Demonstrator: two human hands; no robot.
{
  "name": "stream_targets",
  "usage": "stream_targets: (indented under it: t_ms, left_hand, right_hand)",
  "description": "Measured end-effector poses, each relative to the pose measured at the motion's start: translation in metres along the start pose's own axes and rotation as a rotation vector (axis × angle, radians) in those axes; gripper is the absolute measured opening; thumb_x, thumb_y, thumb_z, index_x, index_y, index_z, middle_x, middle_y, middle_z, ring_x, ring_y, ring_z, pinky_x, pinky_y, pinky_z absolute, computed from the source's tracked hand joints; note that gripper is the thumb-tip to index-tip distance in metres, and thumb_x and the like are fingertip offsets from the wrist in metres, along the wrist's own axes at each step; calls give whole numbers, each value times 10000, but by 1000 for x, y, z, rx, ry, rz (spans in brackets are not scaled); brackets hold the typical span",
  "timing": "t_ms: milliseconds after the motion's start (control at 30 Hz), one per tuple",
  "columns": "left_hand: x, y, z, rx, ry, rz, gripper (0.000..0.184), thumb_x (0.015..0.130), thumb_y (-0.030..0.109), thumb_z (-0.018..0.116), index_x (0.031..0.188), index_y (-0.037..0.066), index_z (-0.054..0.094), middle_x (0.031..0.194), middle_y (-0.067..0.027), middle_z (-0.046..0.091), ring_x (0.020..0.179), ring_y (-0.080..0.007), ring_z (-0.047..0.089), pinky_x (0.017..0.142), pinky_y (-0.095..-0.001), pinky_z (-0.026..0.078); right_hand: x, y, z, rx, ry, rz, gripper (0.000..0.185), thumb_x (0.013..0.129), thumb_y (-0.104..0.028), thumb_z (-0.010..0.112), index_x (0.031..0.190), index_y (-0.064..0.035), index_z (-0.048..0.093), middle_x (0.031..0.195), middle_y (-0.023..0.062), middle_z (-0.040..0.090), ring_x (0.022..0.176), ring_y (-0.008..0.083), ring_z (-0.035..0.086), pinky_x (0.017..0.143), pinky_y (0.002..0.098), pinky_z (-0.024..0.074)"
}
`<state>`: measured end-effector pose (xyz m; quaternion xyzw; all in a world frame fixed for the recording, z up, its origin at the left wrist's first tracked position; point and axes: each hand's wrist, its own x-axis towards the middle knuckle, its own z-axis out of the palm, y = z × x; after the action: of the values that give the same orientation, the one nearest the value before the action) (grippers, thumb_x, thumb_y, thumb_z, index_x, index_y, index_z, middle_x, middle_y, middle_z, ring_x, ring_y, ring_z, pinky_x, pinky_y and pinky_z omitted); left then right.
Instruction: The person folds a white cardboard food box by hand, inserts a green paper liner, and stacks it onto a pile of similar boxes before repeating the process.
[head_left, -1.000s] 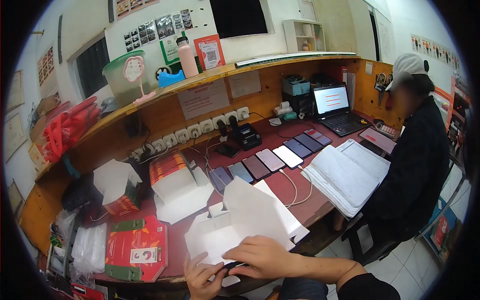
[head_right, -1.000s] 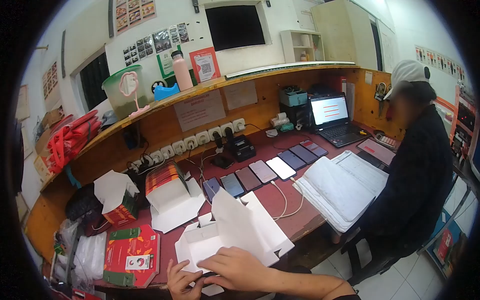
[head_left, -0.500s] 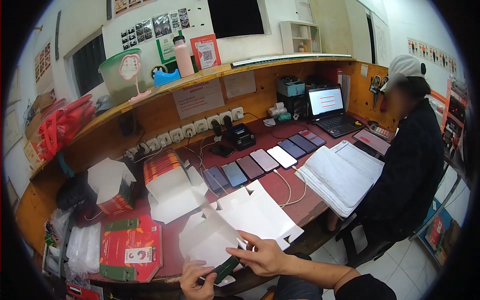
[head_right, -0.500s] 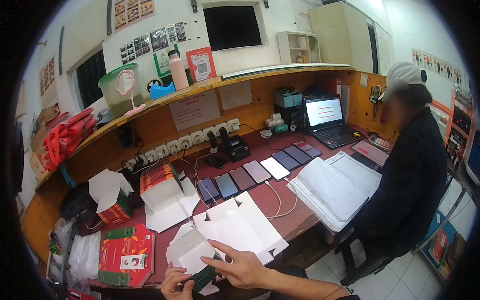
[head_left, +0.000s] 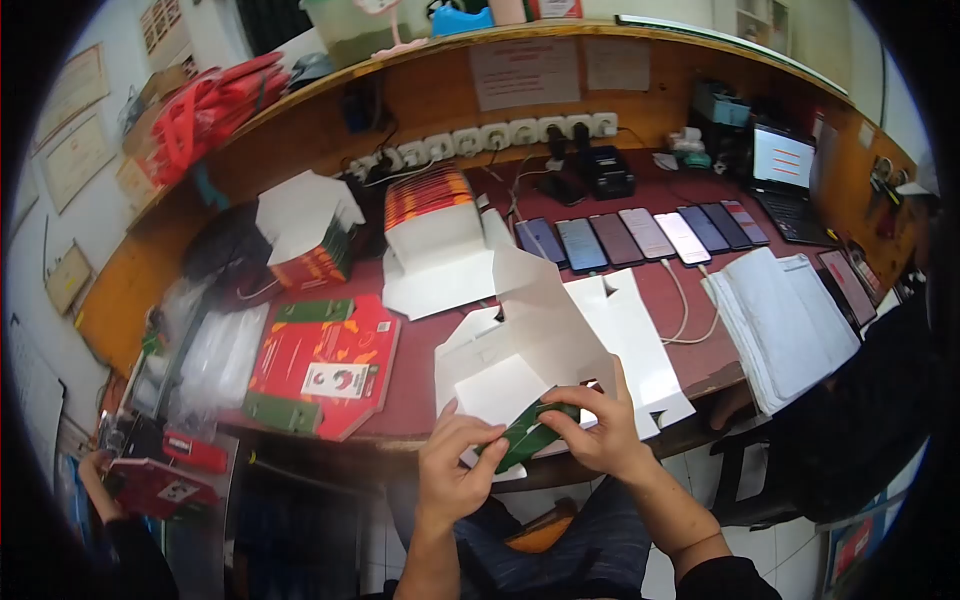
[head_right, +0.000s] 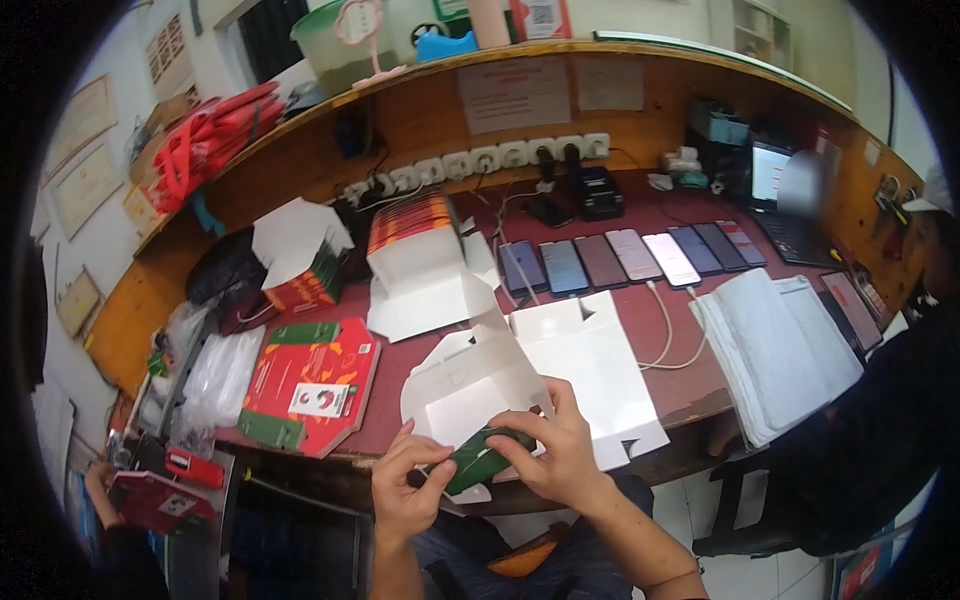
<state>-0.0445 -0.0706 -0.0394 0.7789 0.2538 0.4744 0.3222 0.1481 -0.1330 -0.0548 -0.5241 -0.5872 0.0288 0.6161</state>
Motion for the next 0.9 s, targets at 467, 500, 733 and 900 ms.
stream_targets:
  t_ms: [467,500,733,900]
  left_hand:
    - [10,-13,-7,-64,-134,98,143,792,14,719,925,63,698,892,-53,692,866,-201,655,1057,-503,365]
    - [10,-12,-8,-80,-176,105,145,794,4,713,925,63,698,892,-51,691,865,-198,653,1059,-501,362]
    - [24,-11,-7,-191,-116,128,135,786,-11,728,896,57,691,838,-39,695,815,-180,657,1032,-469,396]
    - [31,-8,-13,-31,-118,230,156,790,43,724,944,41,700,817,-39,642,793,-206,583,861,-349,450]
  right_hand:
    - [19,19,-4,79,-400,106,145,773,-139,749,916,-135,728,1244,189,500,1234,368,412,1003,427,364]
    - [20,18,-5,85,-416,87,145,773,-139,749,916,-135,728,1244,189,500,1234,368,412,1003,427,364]
    - [20,8,3,23,-238,-95,276,718,-85,768,983,-164,770,1362,227,410,1283,384,398,1054,419,346]
    - [17,-6,-16,-247,21,-346,323,713,-88,751,1026,-156,711,1389,263,404,1259,448,413,1039,492,337]
